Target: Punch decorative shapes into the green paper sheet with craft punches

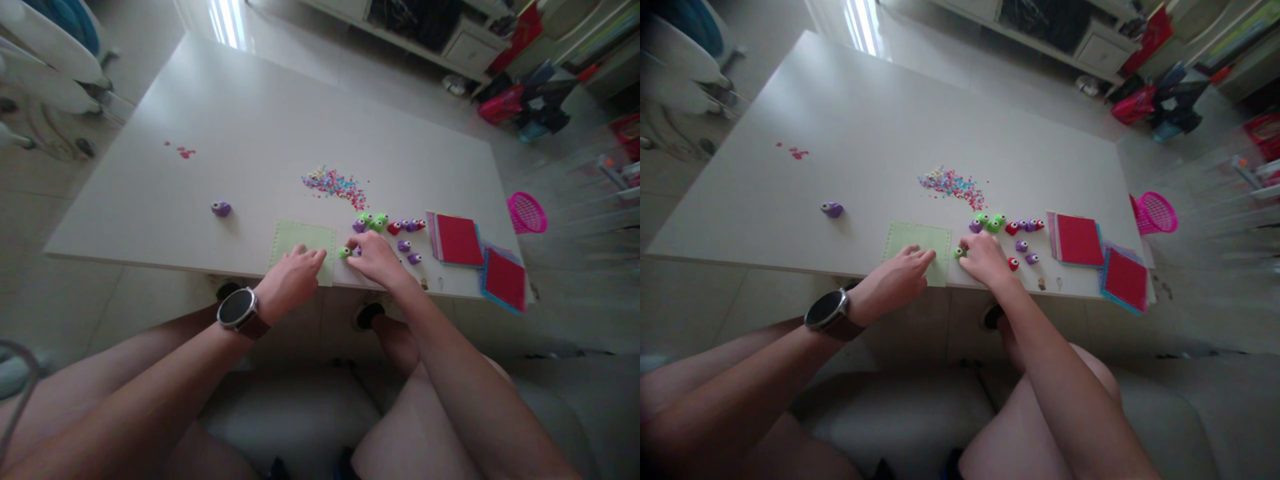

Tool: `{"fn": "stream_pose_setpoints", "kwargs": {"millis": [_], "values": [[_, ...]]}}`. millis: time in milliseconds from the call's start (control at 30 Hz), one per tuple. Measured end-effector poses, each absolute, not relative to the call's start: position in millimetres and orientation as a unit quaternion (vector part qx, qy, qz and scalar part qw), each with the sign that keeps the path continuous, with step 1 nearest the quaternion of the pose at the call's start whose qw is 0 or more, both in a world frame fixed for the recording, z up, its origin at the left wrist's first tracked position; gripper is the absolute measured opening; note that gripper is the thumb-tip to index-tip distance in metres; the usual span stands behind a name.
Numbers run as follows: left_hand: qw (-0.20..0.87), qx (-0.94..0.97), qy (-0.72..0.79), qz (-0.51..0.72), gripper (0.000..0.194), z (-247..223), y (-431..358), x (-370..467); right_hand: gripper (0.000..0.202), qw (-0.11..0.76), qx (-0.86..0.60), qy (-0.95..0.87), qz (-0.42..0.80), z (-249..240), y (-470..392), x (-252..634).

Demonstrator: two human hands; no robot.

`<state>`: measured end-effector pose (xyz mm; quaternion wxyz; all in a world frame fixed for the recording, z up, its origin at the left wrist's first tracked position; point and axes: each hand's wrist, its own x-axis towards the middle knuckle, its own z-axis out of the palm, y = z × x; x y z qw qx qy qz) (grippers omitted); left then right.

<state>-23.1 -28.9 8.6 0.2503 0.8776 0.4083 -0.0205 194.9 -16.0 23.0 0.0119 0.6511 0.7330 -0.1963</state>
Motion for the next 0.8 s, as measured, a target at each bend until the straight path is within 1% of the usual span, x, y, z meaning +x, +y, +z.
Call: {"fn": "stream_pose_setpoints", "kwargs": {"millis": [100, 167, 267, 333, 467, 667, 733, 800], "values": [[0.249, 0.877, 0.411, -0.018, 0.031, 9, -29, -24, 0.019, 0.026, 0.661, 0.734, -0.156, 24, -16, 199], [0.250, 0.876, 0.413, -0.018, 0.029, 9, -29, -24, 0.021, 0.018, 0.659, 0.738, -0.146, 24, -17, 201], [0.251, 0.875, 0.413, -0.016, 0.027, 7, -28, -25, 0.029, -0.020, 0.644, 0.746, -0.168, 23, -19, 198], [0.250, 0.875, 0.414, -0.017, 0.025, 7, -27, -25, 0.030, -0.037, 0.627, 0.754, -0.191, 23, -21, 194], [0.243, 0.868, 0.432, -0.025, 0.027, 13, -27, -25, 0.031, -0.029, 0.602, 0.765, -0.225, 22, -22, 188], [0.248, 0.856, 0.453, -0.025, 0.026, 23, -28, -25, 0.025, -0.017, 0.598, 0.765, -0.238, 17, -23, 186], [0.248, 0.857, 0.452, -0.027, 0.026, 22, -28, -26, 0.033, -0.014, 0.599, 0.771, -0.218, 16, -23, 186], [0.247, 0.857, 0.452, -0.028, 0.025, 20, -27, -26, 0.049, -0.026, 0.604, 0.775, -0.184, 15, -23, 186]]}}
